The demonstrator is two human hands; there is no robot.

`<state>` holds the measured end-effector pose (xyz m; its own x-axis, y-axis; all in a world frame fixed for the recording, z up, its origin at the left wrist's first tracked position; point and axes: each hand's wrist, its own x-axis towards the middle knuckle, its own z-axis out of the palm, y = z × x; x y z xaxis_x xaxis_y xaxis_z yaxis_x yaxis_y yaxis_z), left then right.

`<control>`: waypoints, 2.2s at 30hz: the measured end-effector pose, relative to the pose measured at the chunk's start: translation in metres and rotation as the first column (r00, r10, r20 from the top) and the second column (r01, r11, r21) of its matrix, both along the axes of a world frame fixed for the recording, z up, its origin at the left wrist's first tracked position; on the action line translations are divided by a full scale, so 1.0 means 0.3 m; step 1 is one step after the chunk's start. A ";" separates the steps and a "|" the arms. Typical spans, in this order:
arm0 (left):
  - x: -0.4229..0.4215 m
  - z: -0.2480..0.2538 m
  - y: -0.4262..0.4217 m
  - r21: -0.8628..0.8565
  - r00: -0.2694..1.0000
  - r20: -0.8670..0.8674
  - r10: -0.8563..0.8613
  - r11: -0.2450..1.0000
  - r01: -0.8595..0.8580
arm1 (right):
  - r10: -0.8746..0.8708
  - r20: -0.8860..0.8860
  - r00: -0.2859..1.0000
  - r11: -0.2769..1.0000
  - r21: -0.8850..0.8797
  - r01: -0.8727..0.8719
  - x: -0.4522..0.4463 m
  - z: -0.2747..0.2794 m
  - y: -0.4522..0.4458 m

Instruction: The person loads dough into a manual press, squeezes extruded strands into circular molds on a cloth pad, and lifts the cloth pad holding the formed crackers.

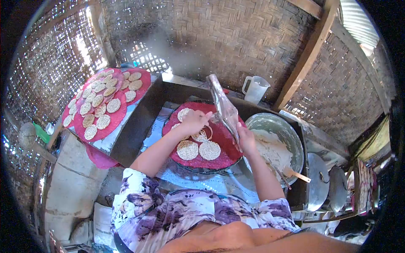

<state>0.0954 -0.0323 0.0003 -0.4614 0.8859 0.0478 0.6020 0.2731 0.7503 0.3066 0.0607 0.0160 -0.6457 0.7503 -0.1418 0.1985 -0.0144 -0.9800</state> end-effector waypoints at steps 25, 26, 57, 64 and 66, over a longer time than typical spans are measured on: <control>0.597 0.206 0.012 -0.273 0.457 -0.556 -0.694 0.672 0.689 | 0.214 0.126 0.969 0.269 0.946 -0.183 0.464 0.291 -0.209; 0.628 0.255 -0.018 -0.353 0.454 -0.548 -0.703 0.686 0.637 | 0.184 0.100 0.978 0.449 0.876 -0.174 0.495 0.308 -0.205; 0.468 0.140 0.047 0.920 0.657 0.308 -0.689 0.391 -0.021 | -0.170 0.936 0.309 0.785 0.318 -0.531 0.769 -0.299 0.290; 0.385 0.109 -0.039 0.883 0.860 0.296 -0.416 0.462 -0.080 | -0.317 0.894 0.318 0.723 0.444 -0.528 0.876 -0.075 0.360; 0.321 0.075 -0.042 0.895 0.823 0.309 -0.476 0.437 -0.083 | -0.352 0.857 0.375 0.755 0.497 -0.428 0.870 -0.009 0.367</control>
